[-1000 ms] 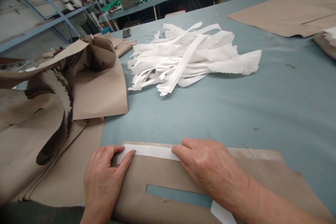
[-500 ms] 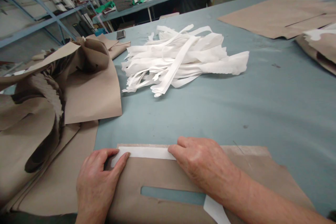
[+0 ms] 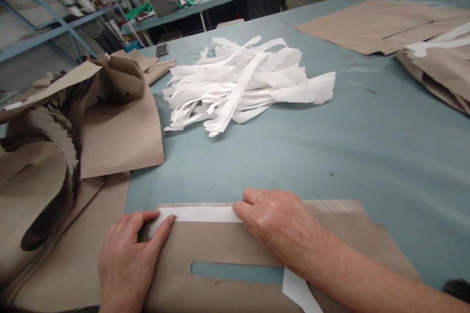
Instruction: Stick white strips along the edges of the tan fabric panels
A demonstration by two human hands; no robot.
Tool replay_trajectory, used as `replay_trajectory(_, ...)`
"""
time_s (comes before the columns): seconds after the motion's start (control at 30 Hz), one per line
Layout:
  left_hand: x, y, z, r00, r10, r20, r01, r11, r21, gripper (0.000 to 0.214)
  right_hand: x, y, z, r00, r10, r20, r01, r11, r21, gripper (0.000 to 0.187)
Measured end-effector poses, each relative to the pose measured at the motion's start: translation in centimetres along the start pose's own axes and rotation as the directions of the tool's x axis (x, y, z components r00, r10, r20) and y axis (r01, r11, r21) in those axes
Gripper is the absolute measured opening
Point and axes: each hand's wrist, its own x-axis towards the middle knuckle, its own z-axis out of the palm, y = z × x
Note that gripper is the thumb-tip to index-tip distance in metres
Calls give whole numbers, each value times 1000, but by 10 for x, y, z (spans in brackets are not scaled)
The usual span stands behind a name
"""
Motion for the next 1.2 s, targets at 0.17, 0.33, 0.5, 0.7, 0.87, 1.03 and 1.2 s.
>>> replay_trajectory(0.17,-1,0,0,1000,-14,19,14,1000,1,37,0,-1,-1,1000,-7,-1,7,1000,-11,22)
replay_trajectory(0.33,0,1,-3,999,-45,17,44,997,63,39,-1,-3,-1,1000,1,-22,-2,999,-38,25)
replay_trajectory(0.5,-1,26,-11,991,117,-68,-117,993,3,30,0,-4,-1,999,22,-25,-23,999,-44,25)
replay_trajectory(0.7,-12,81,-1,944,331,16,-309,896,-318,20,1,-4,-2,997,69,26,-69,998,4,18)
replay_trajectory(0.87,-16,86,9,945,324,43,-295,903,-313,21,-7,5,-11,975,214,50,-220,937,270,27)
replay_trajectory(1.03,-16,83,9,944,325,50,-295,904,-310,23,-25,23,-27,882,400,251,-472,770,431,31)
replay_trajectory(1.2,-15,85,10,939,343,24,-321,899,-298,22,-49,39,-34,816,476,328,-578,677,456,30)
